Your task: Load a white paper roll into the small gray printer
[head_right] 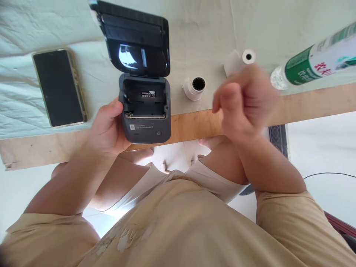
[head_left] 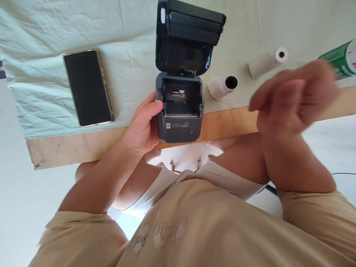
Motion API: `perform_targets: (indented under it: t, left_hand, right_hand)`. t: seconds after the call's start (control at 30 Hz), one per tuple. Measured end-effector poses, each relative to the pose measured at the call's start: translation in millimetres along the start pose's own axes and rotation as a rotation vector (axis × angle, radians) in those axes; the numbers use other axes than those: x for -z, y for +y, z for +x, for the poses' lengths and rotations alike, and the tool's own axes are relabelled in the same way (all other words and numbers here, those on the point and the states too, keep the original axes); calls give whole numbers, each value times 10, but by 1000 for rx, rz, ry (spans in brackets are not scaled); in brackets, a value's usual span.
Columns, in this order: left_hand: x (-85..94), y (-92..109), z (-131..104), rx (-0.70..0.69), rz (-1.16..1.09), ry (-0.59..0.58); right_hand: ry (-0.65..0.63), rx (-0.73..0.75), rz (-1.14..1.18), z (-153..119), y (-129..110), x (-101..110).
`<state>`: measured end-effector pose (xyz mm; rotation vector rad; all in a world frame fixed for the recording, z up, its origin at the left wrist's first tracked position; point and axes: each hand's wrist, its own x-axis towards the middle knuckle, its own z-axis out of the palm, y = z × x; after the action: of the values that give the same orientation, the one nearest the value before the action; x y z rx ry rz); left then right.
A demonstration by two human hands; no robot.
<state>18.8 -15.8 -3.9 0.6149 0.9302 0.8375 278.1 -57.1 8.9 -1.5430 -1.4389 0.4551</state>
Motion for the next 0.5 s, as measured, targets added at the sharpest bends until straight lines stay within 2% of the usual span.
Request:
perform_targets:
  t: [0.1,0.23,0.3,0.4,0.5]
  left_hand:
    - [0,-1,8,-10,-32,-7]
    - [31,-16,18,-8,-41,-19]
    - [46,-19,19,-16,-43,-26]
    - [55,-10,11,-12,-35,-25]
    - [57,-5,-2,12,-39,-27]
  right_hand:
    - [1,155,1,4,124,-141]
    - [-57,285,-156,48,243,-166]
    - [-123,261,-236,77,291,-173]
    - [-246,141,-291,110,350,-221]
    - [-295,68,-321,127,379,-274]
